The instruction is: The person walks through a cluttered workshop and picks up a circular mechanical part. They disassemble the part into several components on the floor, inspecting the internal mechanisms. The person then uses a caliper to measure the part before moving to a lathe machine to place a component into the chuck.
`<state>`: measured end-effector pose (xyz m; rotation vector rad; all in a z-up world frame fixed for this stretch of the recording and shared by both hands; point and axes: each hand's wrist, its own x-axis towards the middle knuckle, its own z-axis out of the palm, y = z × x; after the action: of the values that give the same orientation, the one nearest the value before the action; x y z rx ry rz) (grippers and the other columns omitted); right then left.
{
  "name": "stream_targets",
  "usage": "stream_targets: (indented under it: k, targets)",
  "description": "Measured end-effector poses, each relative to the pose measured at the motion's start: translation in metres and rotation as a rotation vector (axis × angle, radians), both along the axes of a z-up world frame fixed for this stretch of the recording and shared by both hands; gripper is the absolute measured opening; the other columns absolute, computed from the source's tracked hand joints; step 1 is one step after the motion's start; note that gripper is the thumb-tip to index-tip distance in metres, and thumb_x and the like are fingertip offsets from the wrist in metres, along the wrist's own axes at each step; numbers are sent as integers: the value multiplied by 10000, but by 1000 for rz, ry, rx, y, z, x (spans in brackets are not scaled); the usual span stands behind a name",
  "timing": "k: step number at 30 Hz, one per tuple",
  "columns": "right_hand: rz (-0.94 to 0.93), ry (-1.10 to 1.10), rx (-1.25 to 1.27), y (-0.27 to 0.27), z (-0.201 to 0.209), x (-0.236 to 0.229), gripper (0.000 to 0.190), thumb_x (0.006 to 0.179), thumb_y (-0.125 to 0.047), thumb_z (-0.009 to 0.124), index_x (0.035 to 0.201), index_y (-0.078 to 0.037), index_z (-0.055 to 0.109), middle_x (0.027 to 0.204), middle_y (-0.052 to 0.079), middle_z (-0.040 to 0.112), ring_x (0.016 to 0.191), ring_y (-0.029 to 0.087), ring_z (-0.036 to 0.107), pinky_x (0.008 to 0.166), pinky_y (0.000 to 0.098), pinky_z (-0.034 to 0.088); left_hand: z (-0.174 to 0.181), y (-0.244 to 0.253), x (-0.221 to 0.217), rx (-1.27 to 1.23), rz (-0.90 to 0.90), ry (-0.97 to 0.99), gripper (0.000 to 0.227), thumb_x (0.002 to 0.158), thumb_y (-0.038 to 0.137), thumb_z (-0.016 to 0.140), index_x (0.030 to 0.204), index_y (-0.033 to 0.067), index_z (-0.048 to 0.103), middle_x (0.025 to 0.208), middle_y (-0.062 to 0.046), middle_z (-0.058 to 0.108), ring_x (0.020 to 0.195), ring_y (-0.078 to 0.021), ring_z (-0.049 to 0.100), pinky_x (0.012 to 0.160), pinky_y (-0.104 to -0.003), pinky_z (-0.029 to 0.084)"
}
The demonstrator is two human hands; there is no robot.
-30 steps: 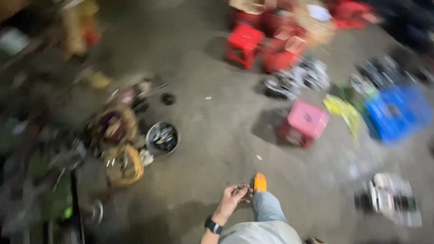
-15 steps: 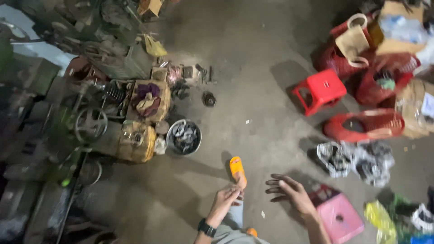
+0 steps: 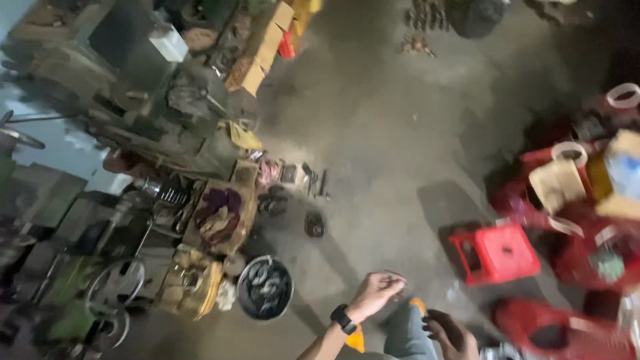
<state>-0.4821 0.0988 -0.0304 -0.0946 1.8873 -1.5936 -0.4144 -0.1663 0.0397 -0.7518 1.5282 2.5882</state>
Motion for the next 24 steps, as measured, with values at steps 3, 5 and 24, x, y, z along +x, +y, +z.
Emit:
stream_targets:
  k: [3, 5, 24]
  targets:
    - [40, -75, 54, 37, -204, -120, 418, 904, -57, 690, 1295, 85, 657, 1046, 279, 819, 871, 374, 795, 737, 461, 642, -6, -45, -82, -29, 21, 77, 186, 1002, 97, 677, 1148, -13, 711, 980, -56, 747, 751, -90, 659, 665, -193, 550]
    - [165, -158, 87, -13, -273, -224, 516, 916, -101, 698, 1409, 3, 588, 1152, 267, 798, 940, 401, 793, 770, 502, 644, -11, -73, -130, 36, 99, 122, 177, 1004, 109, 676, 1112, -22, 725, 925, -35, 738, 637, -70, 597, 559, -188, 492]
    - [748, 444, 260, -588, 11, -687, 328, 899, -249, 689, 1157, -72, 786, 1035, 66, 919, 933, 158, 908, 860, 280, 723, -113, -456, -398, 334, 937, -323, 229, 986, 41, 690, 1175, -89, 688, 856, -205, 708, 645, -234, 617, 577, -335, 486]
